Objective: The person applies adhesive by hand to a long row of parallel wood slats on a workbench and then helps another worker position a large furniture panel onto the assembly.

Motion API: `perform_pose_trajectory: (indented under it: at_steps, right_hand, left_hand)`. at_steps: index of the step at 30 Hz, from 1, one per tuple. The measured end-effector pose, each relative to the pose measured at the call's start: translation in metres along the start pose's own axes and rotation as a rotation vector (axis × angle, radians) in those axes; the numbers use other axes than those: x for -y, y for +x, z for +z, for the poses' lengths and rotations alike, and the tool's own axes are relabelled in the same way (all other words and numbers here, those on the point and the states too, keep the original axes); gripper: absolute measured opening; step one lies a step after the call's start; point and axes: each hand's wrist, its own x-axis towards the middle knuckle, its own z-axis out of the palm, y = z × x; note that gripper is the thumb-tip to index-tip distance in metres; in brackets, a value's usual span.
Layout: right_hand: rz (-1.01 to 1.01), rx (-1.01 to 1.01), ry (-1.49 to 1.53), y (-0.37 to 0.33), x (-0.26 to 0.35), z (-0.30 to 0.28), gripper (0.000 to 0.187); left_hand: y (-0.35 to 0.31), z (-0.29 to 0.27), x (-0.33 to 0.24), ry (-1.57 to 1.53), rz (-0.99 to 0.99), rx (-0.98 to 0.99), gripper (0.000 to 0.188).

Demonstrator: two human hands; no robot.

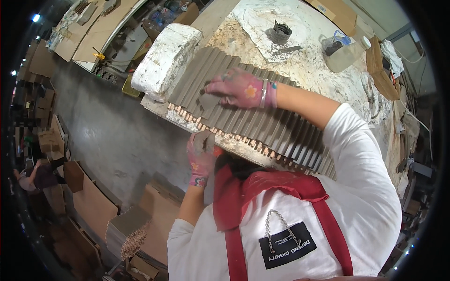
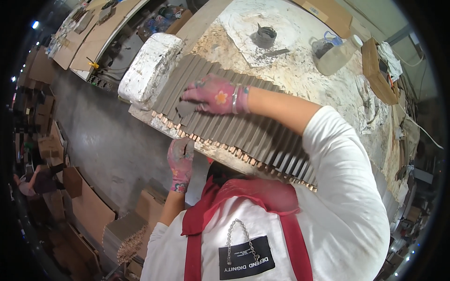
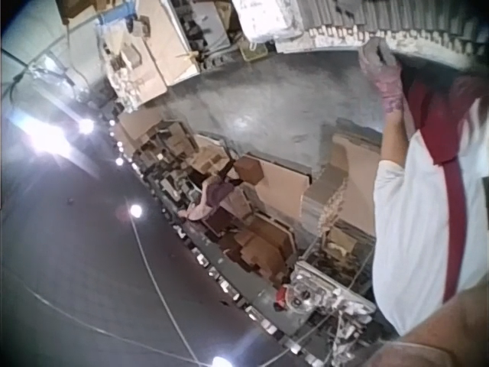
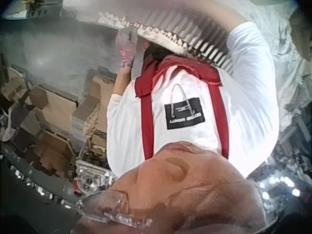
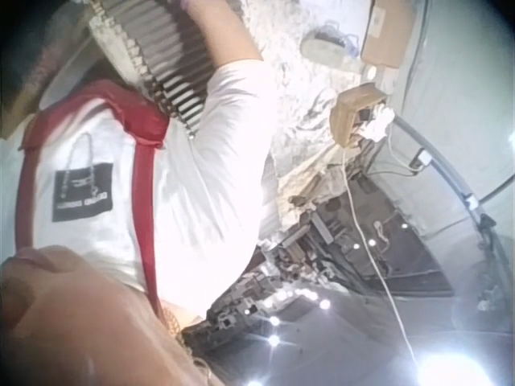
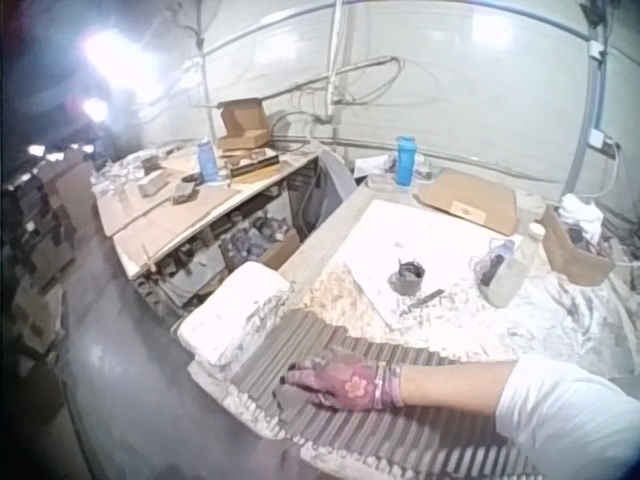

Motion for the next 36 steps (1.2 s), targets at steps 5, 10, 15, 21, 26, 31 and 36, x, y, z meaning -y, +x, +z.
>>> perform_pose_trajectory:
  at_steps: [5,10,15,21,26,31,36]
  right_hand:
    - [-0.292,0.156,-0.099,-0.015,0.03,0.015,0.038]
    - [-0.048,-0.109,-0.047,0.003,0.005,0.012,0.035]
    - [-0.291,0.295,-0.039,-0.029,0.032,0.006,0.04]
    - [0.443,-0.044,0.131,-0.042,-0.031,-0.053,0.036]
    - [-0.029,0.149,-0.201,-0.063,-0.003,-0.026,0.035]
    - [0.272,-0.018,-0.009,-0.034,-0.009,-0.017,0.039]
    - [-0.316,0.184,-0.128,-0.043,0.042,0.007,0.035]
  left_hand:
    - [0.004,-0.015,0.02,0.023,-0.044,0.212,0.031]
    - [0.019,-0.017,0.004,-0.089,-0.004,0.256,0.017]
    - [0.008,-0.022,0.012,-0.174,-0.137,0.273,0.017]
    - [0.0,-0.011,0.002,-0.188,-0.218,0.334,0.019]
    - [0.006,-0.009,-0.005,-0.125,-0.133,0.231,0.014]
    - [0.009,-0.01,-0.01,-0.28,-0.23,0.266,0.012]
    - [0.004,-0.01,-0.002,-0.152,-0.119,0.174,0.015]
